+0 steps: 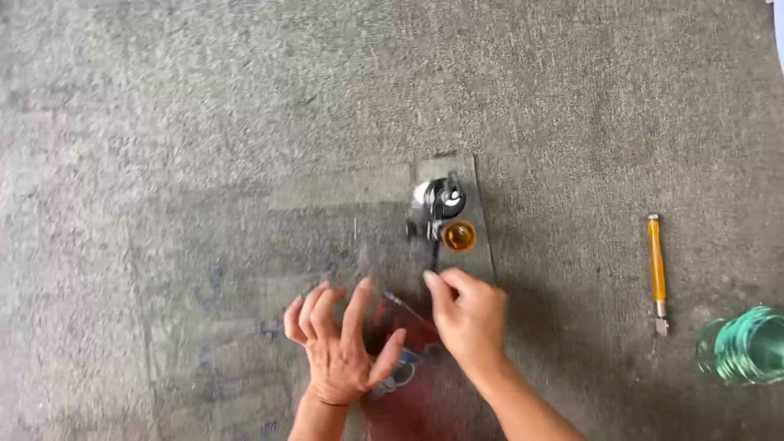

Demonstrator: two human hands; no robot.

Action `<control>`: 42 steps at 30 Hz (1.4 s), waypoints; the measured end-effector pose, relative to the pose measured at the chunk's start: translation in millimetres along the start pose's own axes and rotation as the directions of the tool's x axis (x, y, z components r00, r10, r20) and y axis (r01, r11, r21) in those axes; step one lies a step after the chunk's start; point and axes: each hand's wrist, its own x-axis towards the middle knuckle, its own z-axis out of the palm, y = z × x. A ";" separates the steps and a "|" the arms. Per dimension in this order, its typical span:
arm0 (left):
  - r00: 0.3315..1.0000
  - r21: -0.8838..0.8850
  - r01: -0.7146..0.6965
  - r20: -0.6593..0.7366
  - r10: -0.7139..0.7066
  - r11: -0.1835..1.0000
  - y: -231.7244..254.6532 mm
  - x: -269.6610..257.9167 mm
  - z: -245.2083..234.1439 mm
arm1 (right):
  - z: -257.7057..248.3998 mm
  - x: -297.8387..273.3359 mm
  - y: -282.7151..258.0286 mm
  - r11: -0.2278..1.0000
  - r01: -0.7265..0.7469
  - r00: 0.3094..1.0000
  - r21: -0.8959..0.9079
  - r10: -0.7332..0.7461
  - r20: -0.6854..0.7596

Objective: Using a circular glass cutter to score circular shapes on a glass pane

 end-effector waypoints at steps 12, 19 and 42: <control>0.997 -0.052 0.060 0.059 -0.057 0.997 12.0 -35.7 -14.8 | -60.8 95.1 -63.0 0.644 0.726 0.684 -0.243 -0.638 0.354; 0.988 0.035 0.150 0.029 -0.151 0.988 15.0 -33.4 -10.4 | -25.6 163.5 -95.4 0.173 0.962 0.268 -0.210 -0.474 0.839; 0.977 0.089 0.199 0.062 -0.205 0.976 18.0 -27.8 -6.6 | -53.7 258.5 -0.8 0.693 0.271 0.953 -0.668 -0.099 0.285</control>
